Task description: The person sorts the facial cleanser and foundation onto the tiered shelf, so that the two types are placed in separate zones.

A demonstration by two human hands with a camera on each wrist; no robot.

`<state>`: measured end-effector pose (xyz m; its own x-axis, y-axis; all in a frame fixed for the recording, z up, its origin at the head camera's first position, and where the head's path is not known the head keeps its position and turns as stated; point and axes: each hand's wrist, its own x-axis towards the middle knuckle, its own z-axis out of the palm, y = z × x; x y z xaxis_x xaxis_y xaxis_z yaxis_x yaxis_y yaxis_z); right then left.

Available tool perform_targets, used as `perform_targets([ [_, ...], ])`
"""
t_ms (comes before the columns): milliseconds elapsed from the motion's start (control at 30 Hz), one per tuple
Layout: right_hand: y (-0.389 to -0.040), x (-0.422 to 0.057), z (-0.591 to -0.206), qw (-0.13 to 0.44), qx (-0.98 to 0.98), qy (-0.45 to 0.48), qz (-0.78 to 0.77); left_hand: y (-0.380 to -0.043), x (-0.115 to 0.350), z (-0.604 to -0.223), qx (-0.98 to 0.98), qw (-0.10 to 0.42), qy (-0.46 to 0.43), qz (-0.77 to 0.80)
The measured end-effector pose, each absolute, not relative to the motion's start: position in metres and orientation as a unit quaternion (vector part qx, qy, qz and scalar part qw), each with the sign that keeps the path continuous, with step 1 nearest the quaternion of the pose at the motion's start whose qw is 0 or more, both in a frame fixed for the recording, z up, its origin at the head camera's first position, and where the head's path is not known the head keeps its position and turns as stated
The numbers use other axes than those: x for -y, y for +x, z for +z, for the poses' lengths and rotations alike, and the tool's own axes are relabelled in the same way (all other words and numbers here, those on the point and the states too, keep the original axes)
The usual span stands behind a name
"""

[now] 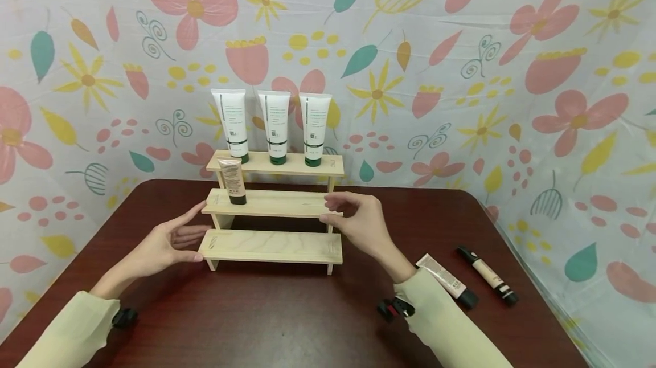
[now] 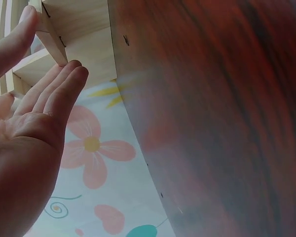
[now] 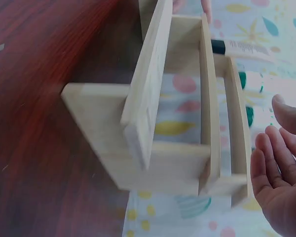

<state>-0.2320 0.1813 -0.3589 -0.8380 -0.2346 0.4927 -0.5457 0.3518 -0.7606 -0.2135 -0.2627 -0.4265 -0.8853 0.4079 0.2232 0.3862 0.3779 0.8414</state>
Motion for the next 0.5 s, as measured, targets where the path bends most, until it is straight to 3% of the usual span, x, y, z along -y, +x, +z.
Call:
perform_targets([
  [500,-0.200,-0.272,-0.384,0.146,0.855,0.185,0.462,-0.213,0.264,-0.428,-0.826,0.013,0.242,0.509],
])
